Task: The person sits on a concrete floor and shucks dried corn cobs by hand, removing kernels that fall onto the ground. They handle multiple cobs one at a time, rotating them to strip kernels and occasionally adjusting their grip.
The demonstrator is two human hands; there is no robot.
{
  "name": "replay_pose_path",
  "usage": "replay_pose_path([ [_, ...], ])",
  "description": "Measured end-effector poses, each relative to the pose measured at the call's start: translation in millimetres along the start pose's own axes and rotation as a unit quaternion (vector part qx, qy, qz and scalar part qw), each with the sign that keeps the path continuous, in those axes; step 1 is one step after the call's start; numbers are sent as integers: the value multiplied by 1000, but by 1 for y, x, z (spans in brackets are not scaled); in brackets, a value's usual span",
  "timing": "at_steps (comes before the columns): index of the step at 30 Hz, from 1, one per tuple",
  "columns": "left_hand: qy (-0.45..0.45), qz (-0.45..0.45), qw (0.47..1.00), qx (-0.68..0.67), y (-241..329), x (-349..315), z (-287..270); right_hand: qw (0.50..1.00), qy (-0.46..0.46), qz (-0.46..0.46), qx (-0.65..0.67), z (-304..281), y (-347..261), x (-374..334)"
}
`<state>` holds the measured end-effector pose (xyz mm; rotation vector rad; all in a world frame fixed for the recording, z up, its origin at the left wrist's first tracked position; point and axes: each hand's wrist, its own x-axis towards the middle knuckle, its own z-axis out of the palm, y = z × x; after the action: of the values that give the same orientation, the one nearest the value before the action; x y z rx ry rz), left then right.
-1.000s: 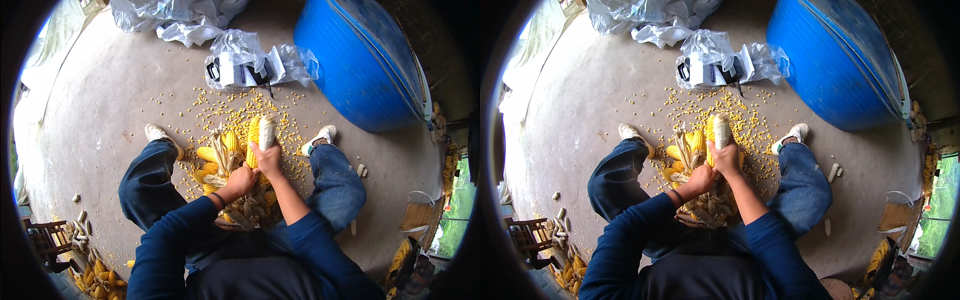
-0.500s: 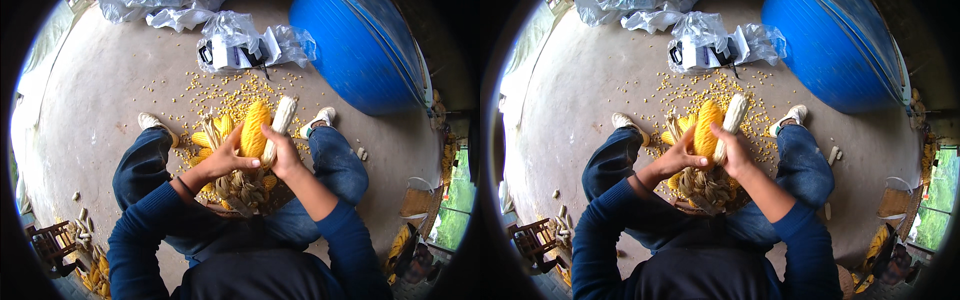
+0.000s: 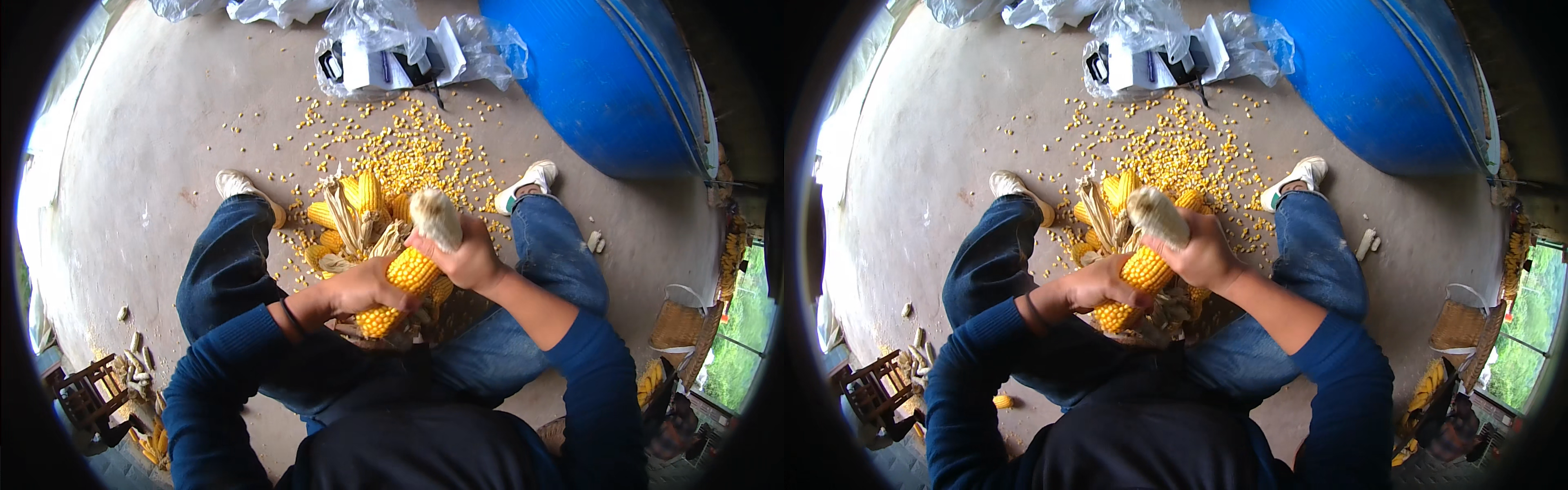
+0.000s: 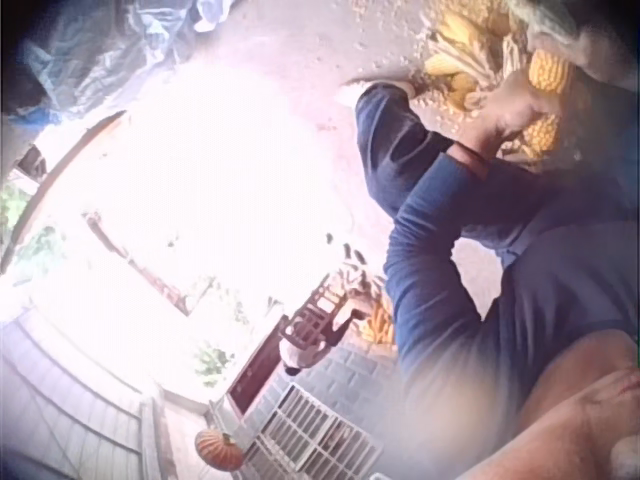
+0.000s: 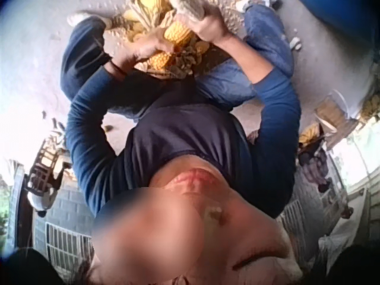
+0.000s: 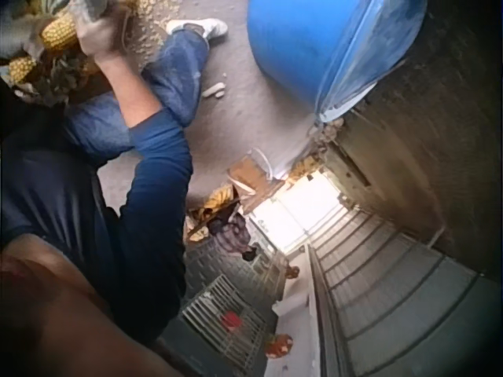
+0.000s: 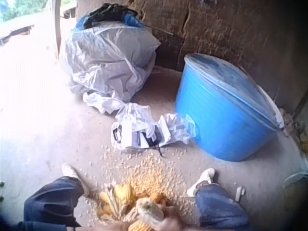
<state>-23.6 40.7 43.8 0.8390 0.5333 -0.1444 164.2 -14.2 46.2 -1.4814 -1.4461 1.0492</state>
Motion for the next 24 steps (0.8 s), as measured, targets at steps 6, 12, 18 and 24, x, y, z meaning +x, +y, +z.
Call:
replay_pose_path([
  [6, 135, -129, 878, 441, -9, 29, 17, 926, 80, 339, 147, 22, 51, 7],
  [12, 86, -39, 984, 154, -22, 26, -4, 916, -108, 270, 278, -17, 35, 12],
  [18, 90, -57, 991, 86, -23, 34, -2, 969, 117, 205, 75, 27, 39, -5],
  [24, 203, -208, 849, 441, -21, 50, 27, 886, 140, 379, 228, 37, 93, -1],
])
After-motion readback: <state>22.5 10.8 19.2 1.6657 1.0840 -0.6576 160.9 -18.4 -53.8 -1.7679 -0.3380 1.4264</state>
